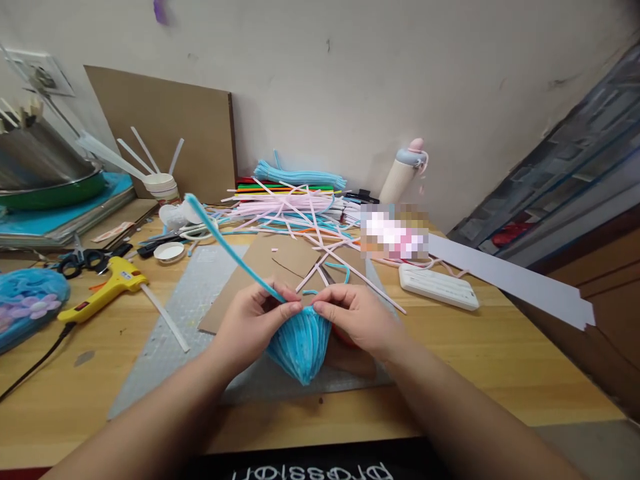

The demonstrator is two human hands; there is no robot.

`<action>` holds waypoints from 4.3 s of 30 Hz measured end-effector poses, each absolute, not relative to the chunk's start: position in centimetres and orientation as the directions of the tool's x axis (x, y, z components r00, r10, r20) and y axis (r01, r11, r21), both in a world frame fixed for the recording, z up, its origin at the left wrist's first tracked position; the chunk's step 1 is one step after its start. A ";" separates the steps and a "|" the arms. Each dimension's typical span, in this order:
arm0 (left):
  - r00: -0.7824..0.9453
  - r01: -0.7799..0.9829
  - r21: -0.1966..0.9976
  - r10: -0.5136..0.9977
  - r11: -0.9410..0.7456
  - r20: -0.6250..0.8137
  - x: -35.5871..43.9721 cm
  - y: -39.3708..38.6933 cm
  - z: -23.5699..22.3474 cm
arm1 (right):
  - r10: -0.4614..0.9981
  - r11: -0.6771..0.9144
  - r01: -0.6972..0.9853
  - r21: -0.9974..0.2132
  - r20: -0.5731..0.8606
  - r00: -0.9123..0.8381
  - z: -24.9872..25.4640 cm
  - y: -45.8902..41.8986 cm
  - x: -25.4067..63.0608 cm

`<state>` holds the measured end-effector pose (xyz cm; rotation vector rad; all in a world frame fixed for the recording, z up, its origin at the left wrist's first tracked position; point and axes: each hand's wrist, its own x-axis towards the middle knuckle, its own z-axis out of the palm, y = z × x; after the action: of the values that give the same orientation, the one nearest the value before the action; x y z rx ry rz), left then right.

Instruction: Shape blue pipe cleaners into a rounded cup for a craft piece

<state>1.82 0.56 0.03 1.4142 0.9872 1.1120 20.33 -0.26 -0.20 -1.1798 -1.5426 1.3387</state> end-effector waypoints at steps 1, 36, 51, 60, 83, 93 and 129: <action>0.275 0.046 0.989 0.953 -0.142 0.125 1.8 0.4 0.2 | 0.970 0.038 0.169 -0.985 -0.005 -0.245 -0.1 -0.6 20.1; 0.345 0.303 0.800 0.842 -0.517 0.414 1.4 -0.9 0.3 | 0.762 0.630 0.296 -0.718 0.498 -0.414 -0.4 -2.1 19.9; 0.364 0.363 0.922 0.931 -0.137 -0.005 1.4 -0.6 0.8 | 0.725 0.685 0.333 -0.648 0.559 -0.402 -1.5 -1.6 19.8; 0.453 0.262 0.954 0.854 0.145 -0.254 0.9 -0.1 1.0 | 0.705 0.691 0.282 -0.666 0.533 -0.468 -1.2 -1.4 20.0; 0.506 0.174 0.872 0.718 0.457 -0.477 1.3 0.1 1.7 | 0.336 0.911 0.396 -0.118 0.767 -0.546 -0.7 -2.1 20.2; 0.493 0.287 0.923 0.787 0.255 -0.371 1.3 -0.3 2.5 | 0.428 0.868 0.474 -0.149 0.708 -0.562 -1.1 -1.9 20.3; 0.547 0.575 0.792 0.815 -0.203 -0.188 1.0 -0.9 3.1 | 0.859 -0.104 0.228 -0.968 -0.203 -0.469 0.1 -1.6 20.3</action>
<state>0.97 -0.85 3.14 1.8984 1.1326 0.3416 20.34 -1.63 0.09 -1.1950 -1.6620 1.6138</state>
